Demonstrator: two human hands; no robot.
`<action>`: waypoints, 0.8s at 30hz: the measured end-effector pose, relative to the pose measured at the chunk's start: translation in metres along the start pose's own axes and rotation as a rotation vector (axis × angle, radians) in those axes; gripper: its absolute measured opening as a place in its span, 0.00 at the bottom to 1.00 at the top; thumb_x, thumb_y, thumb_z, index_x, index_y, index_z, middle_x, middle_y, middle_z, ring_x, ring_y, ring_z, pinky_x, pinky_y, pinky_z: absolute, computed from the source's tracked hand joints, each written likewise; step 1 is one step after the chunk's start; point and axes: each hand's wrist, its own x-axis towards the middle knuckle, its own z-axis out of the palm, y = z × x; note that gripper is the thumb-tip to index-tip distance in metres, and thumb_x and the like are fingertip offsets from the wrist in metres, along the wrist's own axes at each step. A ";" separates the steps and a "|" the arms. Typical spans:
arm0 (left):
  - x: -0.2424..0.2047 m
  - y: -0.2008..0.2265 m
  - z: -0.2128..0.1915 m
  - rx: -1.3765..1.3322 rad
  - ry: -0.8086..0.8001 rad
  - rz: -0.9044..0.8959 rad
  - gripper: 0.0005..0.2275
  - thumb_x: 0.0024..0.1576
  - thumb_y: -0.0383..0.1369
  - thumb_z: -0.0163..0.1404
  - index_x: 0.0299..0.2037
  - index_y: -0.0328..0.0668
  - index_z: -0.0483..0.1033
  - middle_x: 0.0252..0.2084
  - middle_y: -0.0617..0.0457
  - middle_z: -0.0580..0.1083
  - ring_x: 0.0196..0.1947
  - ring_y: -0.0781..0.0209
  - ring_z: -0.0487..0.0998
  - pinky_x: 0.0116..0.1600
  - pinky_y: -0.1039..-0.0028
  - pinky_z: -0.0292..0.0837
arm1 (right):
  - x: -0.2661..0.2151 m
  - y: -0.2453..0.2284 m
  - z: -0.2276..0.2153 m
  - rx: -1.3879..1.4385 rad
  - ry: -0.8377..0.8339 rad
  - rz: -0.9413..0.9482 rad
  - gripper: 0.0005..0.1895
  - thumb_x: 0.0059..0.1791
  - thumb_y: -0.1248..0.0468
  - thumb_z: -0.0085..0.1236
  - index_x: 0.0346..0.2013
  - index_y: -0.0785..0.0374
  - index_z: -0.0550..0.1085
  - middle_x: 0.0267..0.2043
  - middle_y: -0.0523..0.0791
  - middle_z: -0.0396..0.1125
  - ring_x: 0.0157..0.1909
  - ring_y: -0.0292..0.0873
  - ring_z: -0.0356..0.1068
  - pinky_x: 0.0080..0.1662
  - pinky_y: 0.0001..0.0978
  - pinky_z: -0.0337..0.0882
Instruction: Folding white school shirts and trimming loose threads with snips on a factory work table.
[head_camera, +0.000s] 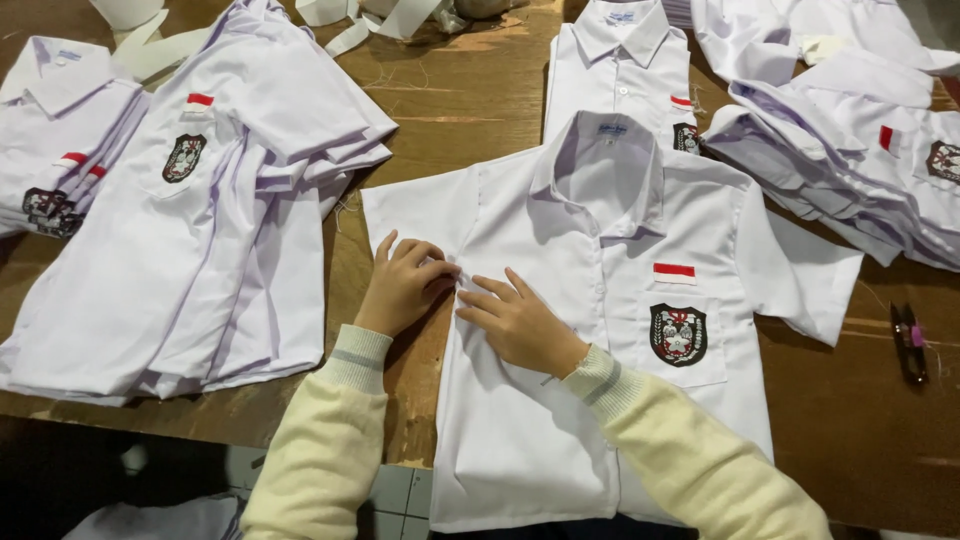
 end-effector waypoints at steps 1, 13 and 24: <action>0.000 -0.001 0.002 -0.001 0.000 -0.001 0.07 0.51 0.40 0.63 0.38 0.63 0.82 0.41 0.65 0.72 0.51 0.60 0.72 0.69 0.41 0.54 | 0.000 0.000 0.000 0.000 -0.002 0.000 0.25 0.45 0.69 0.49 0.56 0.48 0.73 0.60 0.41 0.68 0.69 0.51 0.61 0.65 0.64 0.60; 0.001 -0.001 0.006 -0.024 0.008 0.008 0.06 0.50 0.38 0.64 0.28 0.59 0.78 0.37 0.66 0.74 0.47 0.63 0.75 0.67 0.50 0.58 | 0.003 -0.001 -0.005 0.121 -0.013 0.046 0.22 0.47 0.70 0.48 0.55 0.50 0.74 0.59 0.43 0.69 0.68 0.51 0.63 0.64 0.63 0.61; -0.003 -0.006 -0.011 -0.170 -0.104 -0.175 0.04 0.58 0.36 0.57 0.39 0.55 0.75 0.38 0.64 0.72 0.47 0.60 0.74 0.66 0.51 0.59 | 0.007 -0.003 -0.012 0.205 -0.064 0.120 0.19 0.50 0.68 0.48 0.53 0.48 0.75 0.60 0.41 0.69 0.69 0.47 0.62 0.66 0.59 0.60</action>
